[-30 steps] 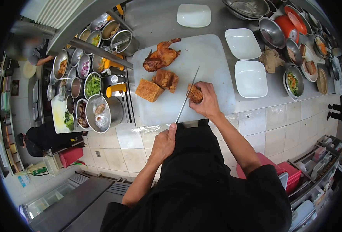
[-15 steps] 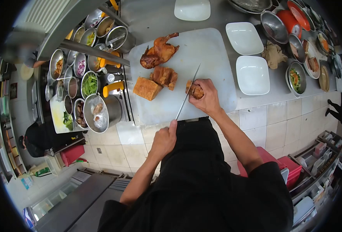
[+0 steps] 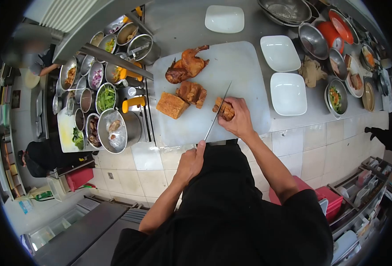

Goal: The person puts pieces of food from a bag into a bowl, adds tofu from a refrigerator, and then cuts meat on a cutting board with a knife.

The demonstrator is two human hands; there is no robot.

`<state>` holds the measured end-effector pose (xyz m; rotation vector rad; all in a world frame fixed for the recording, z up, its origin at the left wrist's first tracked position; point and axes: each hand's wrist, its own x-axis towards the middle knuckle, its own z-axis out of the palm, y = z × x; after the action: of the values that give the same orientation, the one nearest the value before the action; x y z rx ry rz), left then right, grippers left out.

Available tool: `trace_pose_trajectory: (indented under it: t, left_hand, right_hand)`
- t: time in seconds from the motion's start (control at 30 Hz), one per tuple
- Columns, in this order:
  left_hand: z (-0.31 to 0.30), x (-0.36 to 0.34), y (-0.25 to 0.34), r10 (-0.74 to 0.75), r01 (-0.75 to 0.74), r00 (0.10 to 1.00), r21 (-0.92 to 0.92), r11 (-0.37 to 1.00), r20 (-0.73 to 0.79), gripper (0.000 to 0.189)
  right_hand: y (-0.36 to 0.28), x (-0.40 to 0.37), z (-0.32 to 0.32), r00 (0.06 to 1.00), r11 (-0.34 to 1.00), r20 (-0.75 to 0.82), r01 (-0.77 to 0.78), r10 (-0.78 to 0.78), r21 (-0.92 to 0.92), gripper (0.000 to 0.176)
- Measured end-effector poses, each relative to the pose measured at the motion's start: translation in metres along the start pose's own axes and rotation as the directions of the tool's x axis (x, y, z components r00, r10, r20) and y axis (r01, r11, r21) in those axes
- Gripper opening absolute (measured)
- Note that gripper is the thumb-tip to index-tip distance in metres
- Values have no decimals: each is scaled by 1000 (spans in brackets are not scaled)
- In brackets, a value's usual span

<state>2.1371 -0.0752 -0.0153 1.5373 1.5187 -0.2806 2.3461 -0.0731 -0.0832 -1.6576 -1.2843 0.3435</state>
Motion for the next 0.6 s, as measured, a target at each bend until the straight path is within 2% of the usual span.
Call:
trace_pose_trajectory:
  t: [0.07, 0.13, 0.17, 0.23, 0.27, 0.33, 0.4, 0.47, 0.53, 0.57, 0.6]
  left_hand:
    - [-5, -12, -3, 19, -19, 1000, -32, 999, -16, 80]
    - [-15, -25, -11, -61, 58, 998, -154, 986, -11, 80]
    - [-16, -27, -19, -43, 32, 998, -184, 982, -55, 78]
    - [-23, -36, -24, -64, 50, 996, -227, 973, -57, 76]
    - [-26, -40, -28, -88, 69, 994, -263, 962, -58, 74]
    - [-25, -45, -43, -53, 19, 993, -308, 951, -103, 71]
    - [-29, -57, -49, -104, 63, 990, -353, 933, -99, 71]
    - [-29, -64, -61, -101, 45, 986, -376, 925, -131, 69]
    - [-32, -74, -62, -202, 135, 974, -452, 882, -102, 67]
    - [-31, -75, -67, -209, 131, 970, -467, 875, -120, 66]
    - [-31, -76, -69, -214, 132, 969, -477, 869, -122, 66]
  right_hand:
    - [-8, 4, -4, 1000, 1000, -19, 18, -18, -7, 50]
    - [-25, 8, -3, 998, 962, -27, 39, -48, -271, 56]
    - [-21, 6, 0, 998, 961, -24, 41, -50, -272, 56]
    - [-2, 5, 13, 986, 915, 131, 143, -101, -377, 57]
    - [8, 8, 16, 986, 913, 129, 148, -106, -381, 57]
    - [30, 24, 10, 971, 884, 82, 239, -225, -403, 53]
    - [47, 58, -9, 975, 864, 0, 199, -224, -462, 46]
    - [61, 85, -25, 968, 871, -30, 208, -247, -446, 47]
    - [48, 94, -34, 987, 845, 60, 160, -151, -510, 46]
    - [38, 95, -35, 985, 844, 68, 171, -159, -508, 46]
    - [17, 93, -34, 970, 799, 0, 199, -242, -568, 45]
